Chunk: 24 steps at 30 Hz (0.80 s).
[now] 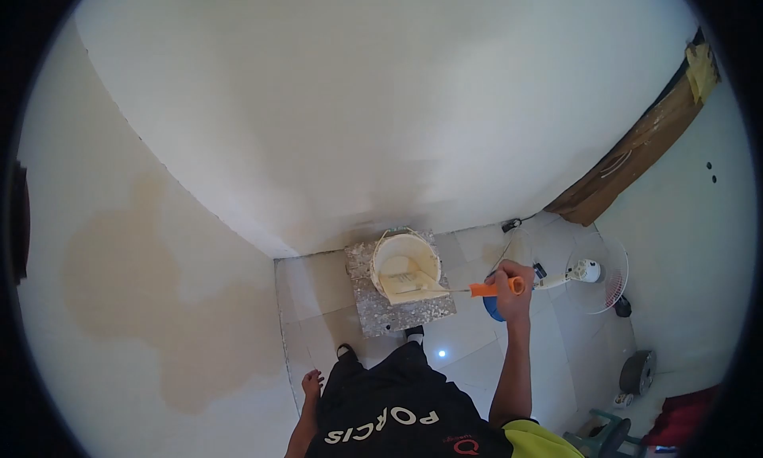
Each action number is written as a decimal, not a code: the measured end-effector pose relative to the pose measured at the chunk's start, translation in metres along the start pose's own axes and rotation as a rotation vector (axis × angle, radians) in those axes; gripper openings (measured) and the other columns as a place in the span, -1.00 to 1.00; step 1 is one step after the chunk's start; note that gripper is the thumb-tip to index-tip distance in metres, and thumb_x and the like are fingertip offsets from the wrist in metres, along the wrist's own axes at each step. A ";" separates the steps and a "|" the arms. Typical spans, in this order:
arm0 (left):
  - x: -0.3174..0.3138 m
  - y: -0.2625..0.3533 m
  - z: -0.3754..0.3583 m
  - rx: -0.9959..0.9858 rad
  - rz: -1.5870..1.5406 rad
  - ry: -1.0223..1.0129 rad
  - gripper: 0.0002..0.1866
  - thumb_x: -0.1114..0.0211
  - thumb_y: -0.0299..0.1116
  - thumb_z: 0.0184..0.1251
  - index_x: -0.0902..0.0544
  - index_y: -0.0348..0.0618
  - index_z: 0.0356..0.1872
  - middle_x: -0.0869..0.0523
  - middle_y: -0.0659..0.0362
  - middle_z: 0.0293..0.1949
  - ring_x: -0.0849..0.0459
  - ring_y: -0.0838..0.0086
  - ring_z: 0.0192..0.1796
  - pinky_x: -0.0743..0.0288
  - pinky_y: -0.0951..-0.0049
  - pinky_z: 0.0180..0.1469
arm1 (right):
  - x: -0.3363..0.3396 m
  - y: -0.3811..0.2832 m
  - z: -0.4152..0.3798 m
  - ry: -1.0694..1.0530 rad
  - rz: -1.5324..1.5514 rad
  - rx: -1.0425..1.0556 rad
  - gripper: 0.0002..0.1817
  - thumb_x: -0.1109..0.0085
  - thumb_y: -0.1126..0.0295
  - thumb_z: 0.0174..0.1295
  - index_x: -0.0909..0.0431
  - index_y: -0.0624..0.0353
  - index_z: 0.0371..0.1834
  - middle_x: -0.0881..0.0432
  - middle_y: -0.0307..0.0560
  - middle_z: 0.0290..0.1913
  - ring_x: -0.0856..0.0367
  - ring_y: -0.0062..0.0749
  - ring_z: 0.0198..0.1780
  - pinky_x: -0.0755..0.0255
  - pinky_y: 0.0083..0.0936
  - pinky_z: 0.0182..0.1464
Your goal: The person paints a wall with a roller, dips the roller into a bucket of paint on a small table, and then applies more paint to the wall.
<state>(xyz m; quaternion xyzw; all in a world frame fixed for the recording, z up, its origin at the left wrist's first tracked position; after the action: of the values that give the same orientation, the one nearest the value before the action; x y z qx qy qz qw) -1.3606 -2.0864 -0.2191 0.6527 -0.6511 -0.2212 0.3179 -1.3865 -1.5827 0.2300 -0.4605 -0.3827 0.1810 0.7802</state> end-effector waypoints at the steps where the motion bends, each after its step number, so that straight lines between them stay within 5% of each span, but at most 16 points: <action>1: 0.006 -0.003 0.002 0.028 0.002 -0.015 -0.74 -0.09 -0.40 0.29 -0.55 -0.20 -0.04 -0.69 0.16 -0.18 -0.68 0.42 -0.27 -0.46 0.49 -0.40 | 0.002 -0.006 0.001 0.002 -0.002 -0.011 -0.82 -0.01 0.53 0.01 -0.49 0.33 -0.69 -0.53 -0.08 -0.71 -0.46 -0.58 -0.63 -0.30 -0.55 -0.52; 6: 0.027 -0.002 0.010 0.045 0.046 -0.077 -0.77 -0.11 -0.37 0.31 -0.55 -0.18 -0.07 -0.68 0.17 -0.19 -0.66 0.44 -0.28 -0.45 0.49 -0.38 | -0.071 0.092 -0.025 0.060 -0.121 -0.046 -0.79 -0.06 0.45 0.04 -0.52 0.37 -0.63 -0.59 -0.03 -0.66 -0.56 -0.47 -0.58 -0.38 -0.51 -0.45; 8: 0.033 0.005 0.013 0.039 0.074 -0.106 -0.78 -0.11 -0.37 0.31 -0.55 -0.18 -0.08 -0.68 0.17 -0.20 -0.66 0.44 -0.27 -0.45 0.50 -0.38 | -0.082 0.121 -0.036 -0.106 -0.358 -0.089 -0.82 -0.05 0.50 0.09 -0.57 0.39 -0.56 -0.65 -0.03 -0.57 -0.66 -0.43 -0.45 -0.46 -0.57 -0.32; 19: 0.023 0.040 0.038 -0.280 0.335 -0.371 -0.80 -0.15 -0.45 0.28 -0.60 -0.34 -0.15 -0.68 0.04 -0.24 -0.65 0.41 -0.29 -0.53 0.44 -0.17 | -0.018 -0.059 -0.092 0.078 -0.240 -0.201 -0.82 -0.10 0.49 0.20 -0.64 0.40 -0.42 -0.68 -0.03 -0.48 -0.62 -0.51 -0.48 -0.49 -0.55 -0.32; 21: 0.018 0.040 0.036 -0.275 0.314 -0.393 -0.80 -0.15 -0.44 0.29 -0.60 -0.35 -0.16 -0.68 0.04 -0.25 -0.65 0.42 -0.29 -0.53 0.45 -0.18 | -0.010 -0.079 -0.109 0.121 -0.204 -0.580 -0.79 -0.16 0.42 0.23 -0.64 0.40 -0.30 -0.67 -0.03 -0.44 -0.62 -0.52 -0.48 -0.49 -0.61 -0.35; 24: 0.017 0.031 0.033 -0.222 0.372 -0.394 -0.76 -0.15 -0.42 0.31 -0.58 -0.40 -0.12 -0.68 0.01 -0.22 -0.66 0.36 -0.21 -0.55 0.40 -0.12 | 0.006 -0.067 -0.145 0.185 -0.142 -0.612 -0.72 -0.19 0.36 0.25 -0.61 0.45 -0.20 -0.65 0.00 -0.42 -0.65 -0.48 -0.47 -0.50 -0.65 -0.37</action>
<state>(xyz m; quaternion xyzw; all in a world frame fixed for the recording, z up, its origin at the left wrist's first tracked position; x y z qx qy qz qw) -1.4047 -2.1062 -0.2185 0.4280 -0.7806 -0.3514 0.2899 -1.2765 -1.6970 0.2489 -0.6601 -0.3781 -0.0398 0.6478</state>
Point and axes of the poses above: each hand's wrist, its own z-axis towards the middle knuckle, its own x-axis out of the back of the hand, y = z × x, the point moved 1 cm from there along z, towards the middle knuckle
